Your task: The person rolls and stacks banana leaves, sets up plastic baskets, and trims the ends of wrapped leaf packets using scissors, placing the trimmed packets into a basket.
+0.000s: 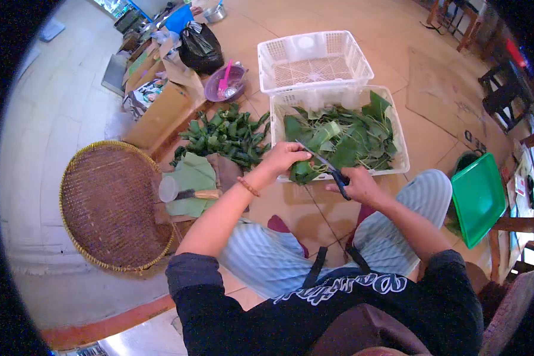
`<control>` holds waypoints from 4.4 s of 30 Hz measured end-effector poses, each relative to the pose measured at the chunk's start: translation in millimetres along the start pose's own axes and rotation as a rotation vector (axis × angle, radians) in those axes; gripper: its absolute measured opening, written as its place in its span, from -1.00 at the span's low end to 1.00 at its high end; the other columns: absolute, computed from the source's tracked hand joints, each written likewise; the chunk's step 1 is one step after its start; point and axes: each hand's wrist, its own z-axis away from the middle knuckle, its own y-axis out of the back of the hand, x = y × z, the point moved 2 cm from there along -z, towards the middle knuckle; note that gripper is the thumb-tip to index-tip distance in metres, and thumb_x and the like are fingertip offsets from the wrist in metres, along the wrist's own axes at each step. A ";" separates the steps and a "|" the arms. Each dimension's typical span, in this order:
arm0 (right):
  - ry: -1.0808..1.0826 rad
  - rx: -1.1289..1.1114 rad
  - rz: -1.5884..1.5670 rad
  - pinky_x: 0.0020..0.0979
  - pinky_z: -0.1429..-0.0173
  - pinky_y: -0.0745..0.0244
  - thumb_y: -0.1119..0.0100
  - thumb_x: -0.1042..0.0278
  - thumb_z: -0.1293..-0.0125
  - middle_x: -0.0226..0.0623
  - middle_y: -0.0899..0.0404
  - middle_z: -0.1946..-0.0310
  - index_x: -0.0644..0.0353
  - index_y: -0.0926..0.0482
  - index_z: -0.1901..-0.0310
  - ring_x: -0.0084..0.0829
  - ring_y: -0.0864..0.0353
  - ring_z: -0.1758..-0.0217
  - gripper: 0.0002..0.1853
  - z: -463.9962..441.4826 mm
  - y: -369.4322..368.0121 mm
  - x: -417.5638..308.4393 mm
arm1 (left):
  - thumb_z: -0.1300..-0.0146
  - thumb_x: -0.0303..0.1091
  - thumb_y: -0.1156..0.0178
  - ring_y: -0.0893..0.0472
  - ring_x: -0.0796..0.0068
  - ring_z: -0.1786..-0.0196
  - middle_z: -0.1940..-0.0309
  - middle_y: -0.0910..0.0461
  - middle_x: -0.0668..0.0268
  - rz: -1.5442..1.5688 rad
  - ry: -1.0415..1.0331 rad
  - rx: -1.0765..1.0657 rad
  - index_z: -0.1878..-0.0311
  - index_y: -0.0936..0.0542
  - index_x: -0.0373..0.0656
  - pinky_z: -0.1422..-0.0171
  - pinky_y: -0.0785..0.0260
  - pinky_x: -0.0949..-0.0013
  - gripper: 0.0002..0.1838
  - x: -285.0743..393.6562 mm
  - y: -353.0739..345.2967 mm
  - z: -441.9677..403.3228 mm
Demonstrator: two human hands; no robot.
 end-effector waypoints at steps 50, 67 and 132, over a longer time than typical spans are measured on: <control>-0.328 -0.189 -0.373 -0.41 0.21 -0.39 -0.22 -0.05 -0.05 -0.29 -0.57 0.44 0.23 -0.57 0.24 -0.49 -0.47 0.36 -0.54 14.4 -14.6 0.2 | 0.00 -0.23 -0.26 -0.50 0.11 0.27 0.37 -0.49 0.04 -0.610 -0.405 0.400 0.26 -0.40 -0.28 0.20 -0.33 0.23 -0.64 -1.4 -7.0 0.3; -0.459 -0.194 -0.444 -0.34 0.45 -0.34 -0.15 -0.12 -0.09 -0.32 -0.46 0.67 0.28 -0.50 0.52 -0.50 -0.39 0.57 -0.51 0.4 -68.8 57.9 | -0.01 -0.16 -0.23 -0.54 0.06 0.24 0.32 -0.52 0.06 -0.587 -0.552 0.839 0.06 -0.39 -0.33 0.17 -0.40 0.21 -0.49 -32.4 220.6 -158.0; -0.138 0.051 -0.276 -0.40 0.53 -0.24 -0.25 -0.20 0.06 -0.34 -0.34 0.72 0.26 -0.40 0.57 -0.47 -0.32 0.64 -0.44 1.5 -9.7 -9.7 | -0.28 -0.24 0.08 -0.51 0.53 0.22 0.24 -0.53 0.22 0.029 -0.503 0.219 0.07 -0.37 -0.24 0.16 -0.39 0.44 -0.71 7.9 9.6 16.3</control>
